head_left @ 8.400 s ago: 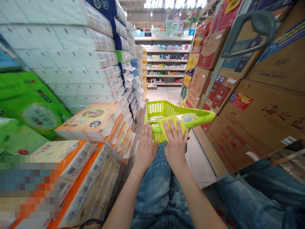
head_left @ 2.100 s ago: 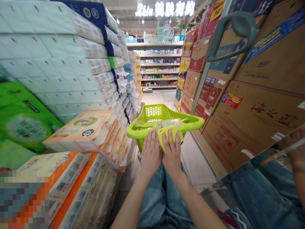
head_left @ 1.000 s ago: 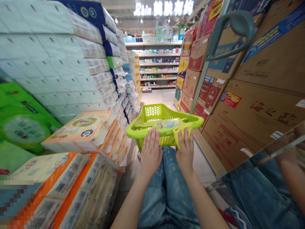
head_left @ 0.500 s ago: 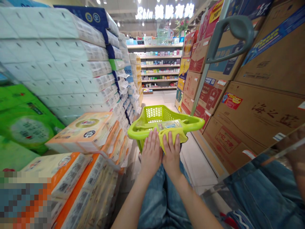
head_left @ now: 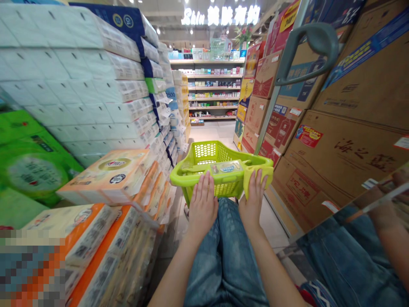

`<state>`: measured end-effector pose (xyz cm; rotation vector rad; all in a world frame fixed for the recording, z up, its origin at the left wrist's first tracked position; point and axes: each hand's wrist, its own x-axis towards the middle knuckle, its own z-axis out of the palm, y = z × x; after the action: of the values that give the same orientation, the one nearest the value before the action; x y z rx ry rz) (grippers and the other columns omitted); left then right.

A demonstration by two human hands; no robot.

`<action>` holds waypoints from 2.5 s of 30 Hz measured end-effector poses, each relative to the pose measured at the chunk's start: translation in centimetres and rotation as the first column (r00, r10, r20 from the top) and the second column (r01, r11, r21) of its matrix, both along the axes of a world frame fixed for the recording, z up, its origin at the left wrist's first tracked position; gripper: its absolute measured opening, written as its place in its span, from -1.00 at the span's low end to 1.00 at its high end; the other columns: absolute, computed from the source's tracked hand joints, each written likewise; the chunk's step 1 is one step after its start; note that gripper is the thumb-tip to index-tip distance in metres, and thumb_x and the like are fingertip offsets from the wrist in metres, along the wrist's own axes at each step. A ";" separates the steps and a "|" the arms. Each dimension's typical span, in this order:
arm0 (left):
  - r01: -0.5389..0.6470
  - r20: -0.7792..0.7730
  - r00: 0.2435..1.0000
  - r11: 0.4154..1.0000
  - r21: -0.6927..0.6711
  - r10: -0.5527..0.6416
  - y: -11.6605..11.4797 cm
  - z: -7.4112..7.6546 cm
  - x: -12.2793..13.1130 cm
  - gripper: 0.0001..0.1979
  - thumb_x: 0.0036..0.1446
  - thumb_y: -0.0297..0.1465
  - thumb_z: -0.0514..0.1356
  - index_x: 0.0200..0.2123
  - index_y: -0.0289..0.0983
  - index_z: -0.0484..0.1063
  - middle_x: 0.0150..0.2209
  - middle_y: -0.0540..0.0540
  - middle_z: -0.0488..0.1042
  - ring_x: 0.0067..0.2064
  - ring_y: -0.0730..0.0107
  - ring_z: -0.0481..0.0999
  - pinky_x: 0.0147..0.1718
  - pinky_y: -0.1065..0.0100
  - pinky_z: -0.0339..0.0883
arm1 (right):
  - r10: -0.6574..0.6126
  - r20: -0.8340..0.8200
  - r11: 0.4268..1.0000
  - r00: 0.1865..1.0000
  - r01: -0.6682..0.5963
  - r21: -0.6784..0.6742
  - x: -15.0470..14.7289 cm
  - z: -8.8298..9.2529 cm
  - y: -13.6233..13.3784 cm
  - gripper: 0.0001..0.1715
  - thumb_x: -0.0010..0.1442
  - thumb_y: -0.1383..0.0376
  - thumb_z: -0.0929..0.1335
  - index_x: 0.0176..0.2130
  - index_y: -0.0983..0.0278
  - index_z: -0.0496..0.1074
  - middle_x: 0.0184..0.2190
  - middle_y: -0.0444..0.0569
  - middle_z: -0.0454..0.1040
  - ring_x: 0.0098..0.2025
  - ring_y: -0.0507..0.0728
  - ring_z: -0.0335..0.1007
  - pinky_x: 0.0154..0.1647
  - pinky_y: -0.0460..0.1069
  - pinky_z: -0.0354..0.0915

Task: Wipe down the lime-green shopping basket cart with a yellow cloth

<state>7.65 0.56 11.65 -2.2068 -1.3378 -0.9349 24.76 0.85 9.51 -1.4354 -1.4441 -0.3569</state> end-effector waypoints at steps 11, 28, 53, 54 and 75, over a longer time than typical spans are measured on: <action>0.023 -0.011 1.000 1.000 -0.016 -0.023 0.0 -0.1 -0.5 -0.29 0.25 -0.48 0.03 0.41 -0.43 -0.15 0.40 -0.35 0.05 0.46 0.08 -0.11 0.32 -0.01 0.07 | 0.231 0.180 0.973 0.956 -0.228 -0.033 -5.8 0.4 -1.5 -0.13 0.28 0.52 0.15 0.44 0.12 -0.22 0.45 0.01 -0.06 0.49 0.30 -0.46 0.36 0.46 -0.02; 0.019 -0.015 1.000 1.000 -0.012 -0.020 0.0 -0.1 -0.3 -0.22 0.27 -0.47 0.02 0.43 -0.41 -0.34 0.42 -0.34 -0.01 0.46 0.05 -0.15 0.33 -0.03 0.06 | 0.461 -0.752 0.759 0.470 -0.648 0.061 0.9 4.3 -5.9 -0.30 0.21 0.30 0.41 0.29 0.06 0.27 0.32 -0.11 0.27 0.34 0.24 0.20 0.35 0.17 0.17; 0.011 -0.026 1.000 1.000 -0.001 -0.011 0.3 -0.3 -0.2 -0.23 0.27 -0.45 0.04 0.43 -0.43 -0.31 0.41 -0.34 0.00 0.46 0.06 -0.12 0.33 0.00 0.05 | 0.004 0.338 0.972 0.941 -0.084 0.222 -1.2 -0.2 2.3 -0.08 0.23 0.60 0.18 0.40 -0.01 -0.05 0.47 -0.05 -0.14 0.48 0.28 -0.24 0.35 0.36 0.11; 0.014 -0.027 1.000 1.000 0.000 -0.014 0.3 -0.2 -0.2 -0.22 0.27 -0.45 0.04 0.43 -0.43 -0.32 0.42 -0.34 0.00 0.46 0.06 -0.12 0.33 0.00 0.05 | 0.002 0.312 0.968 0.950 -0.081 0.239 -0.6 -0.1 2.4 -0.08 0.22 0.60 0.17 0.41 -0.01 -0.06 0.47 -0.05 -0.13 0.47 0.27 -0.22 0.35 0.35 0.11; 0.004 -0.022 1.000 1.000 0.006 -0.004 0.3 -0.3 -0.3 -0.24 0.27 -0.47 0.01 0.43 -0.41 -0.31 0.41 -0.34 0.03 0.45 0.08 -0.11 0.32 0.01 0.07 | 0.130 0.369 0.984 0.920 -0.167 0.069 -3.5 0.0 0.6 -0.13 0.22 0.41 0.30 0.39 -0.05 0.00 0.49 -0.06 -0.41 0.47 0.52 -0.50 0.26 0.58 0.00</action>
<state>7.32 0.86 11.35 -2.2099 -1.3195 -0.9121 21.26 1.43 9.47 -1.2112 -1.7954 -0.6145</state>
